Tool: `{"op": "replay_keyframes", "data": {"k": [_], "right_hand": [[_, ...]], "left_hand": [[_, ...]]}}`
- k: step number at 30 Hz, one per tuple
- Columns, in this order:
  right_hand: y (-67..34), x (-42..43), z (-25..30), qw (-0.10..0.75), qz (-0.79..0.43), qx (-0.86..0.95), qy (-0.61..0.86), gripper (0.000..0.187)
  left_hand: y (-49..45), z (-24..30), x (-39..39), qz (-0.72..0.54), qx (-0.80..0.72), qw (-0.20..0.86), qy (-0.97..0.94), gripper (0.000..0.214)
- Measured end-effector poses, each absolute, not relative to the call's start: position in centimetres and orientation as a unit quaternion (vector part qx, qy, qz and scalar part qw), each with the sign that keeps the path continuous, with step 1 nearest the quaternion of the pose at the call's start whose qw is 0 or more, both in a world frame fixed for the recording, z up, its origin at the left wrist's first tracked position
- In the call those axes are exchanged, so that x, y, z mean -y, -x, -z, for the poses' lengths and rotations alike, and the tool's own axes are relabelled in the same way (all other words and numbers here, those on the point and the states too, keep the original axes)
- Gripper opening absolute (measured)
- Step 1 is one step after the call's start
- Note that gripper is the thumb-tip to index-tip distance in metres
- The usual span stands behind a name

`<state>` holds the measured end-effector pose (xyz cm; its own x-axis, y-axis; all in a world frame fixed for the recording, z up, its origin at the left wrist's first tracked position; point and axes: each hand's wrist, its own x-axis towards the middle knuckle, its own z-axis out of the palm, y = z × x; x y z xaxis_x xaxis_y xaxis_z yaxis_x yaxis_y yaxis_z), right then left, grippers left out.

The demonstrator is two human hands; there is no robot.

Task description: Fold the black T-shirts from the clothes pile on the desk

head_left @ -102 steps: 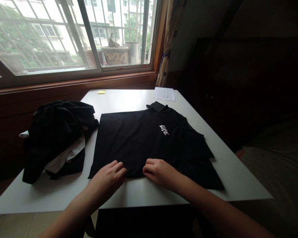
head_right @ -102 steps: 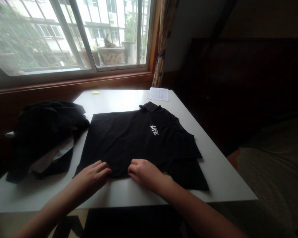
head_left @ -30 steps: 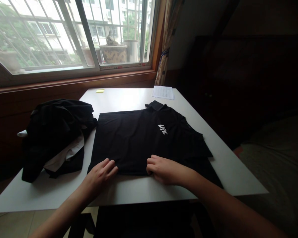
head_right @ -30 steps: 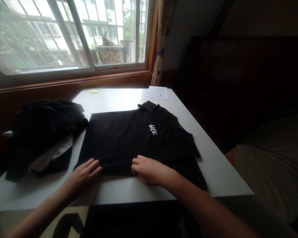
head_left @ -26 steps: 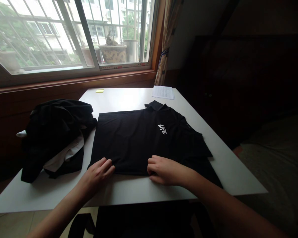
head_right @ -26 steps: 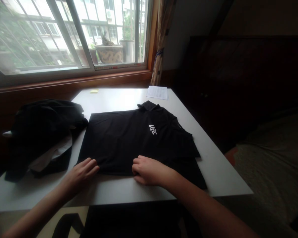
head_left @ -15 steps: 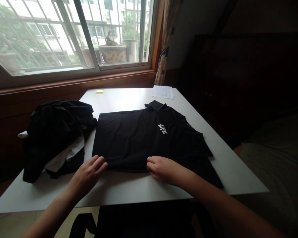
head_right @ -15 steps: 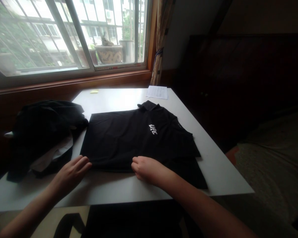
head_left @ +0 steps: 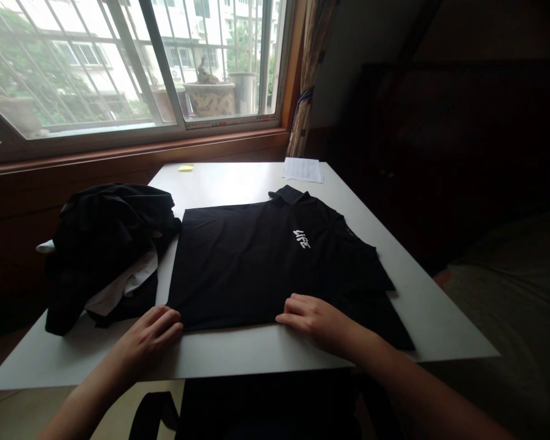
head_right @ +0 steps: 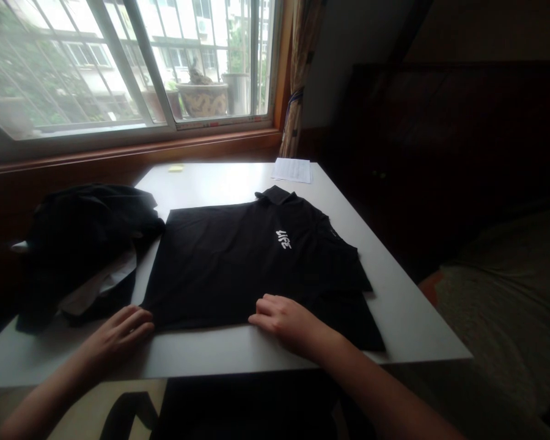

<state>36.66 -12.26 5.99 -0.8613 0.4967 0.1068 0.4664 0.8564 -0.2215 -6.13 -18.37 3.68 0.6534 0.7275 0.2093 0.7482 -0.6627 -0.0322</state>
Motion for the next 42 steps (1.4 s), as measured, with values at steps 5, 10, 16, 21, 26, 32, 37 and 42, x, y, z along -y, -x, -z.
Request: {"op": "replay_keyframes", "data": {"k": [5,10,16,21,26,32,37,42], "right_hand": [[-37.6,13.2,-5.5,0.11,-0.134,0.951,0.257,0.035],[-37.7,14.1,-5.3,0.135,-0.127,0.946,0.266,0.037],[-37.1,14.8,-4.7,0.14,-0.104,0.946,0.274,0.037],[-36.2,14.0,-5.7,0.107,-0.106,0.943,0.296,0.02],[-34.6,12.7,-7.6,0.023,-0.11,0.937,0.332,0.02],[-32.9,11.8,-7.7,-0.046,-0.065,0.942,0.327,0.015],[-32.4,11.9,-7.4,-0.039,-0.024,0.946,0.32,0.009],[-32.4,11.9,-6.6,-0.036,0.01,0.952,0.303,0.008]], "left_hand": [[7.6,-3.6,19.2,0.077,0.422,0.036,0.902,0.033],[8.4,-3.5,19.7,0.077,0.445,0.031,0.892,0.038],[7.3,-5.2,19.8,0.073,0.465,0.008,0.882,0.019],[7.1,-5.9,18.8,0.031,0.448,-0.015,0.893,0.028],[6.6,-5.9,18.0,0.006,0.444,0.011,0.896,0.026],[6.5,-5.6,17.8,0.054,0.434,0.051,0.898,0.025],[6.8,-6.1,18.5,0.122,0.474,0.061,0.87,0.021],[6.7,-6.4,19.5,0.171,0.486,0.076,0.853,0.016]]}}
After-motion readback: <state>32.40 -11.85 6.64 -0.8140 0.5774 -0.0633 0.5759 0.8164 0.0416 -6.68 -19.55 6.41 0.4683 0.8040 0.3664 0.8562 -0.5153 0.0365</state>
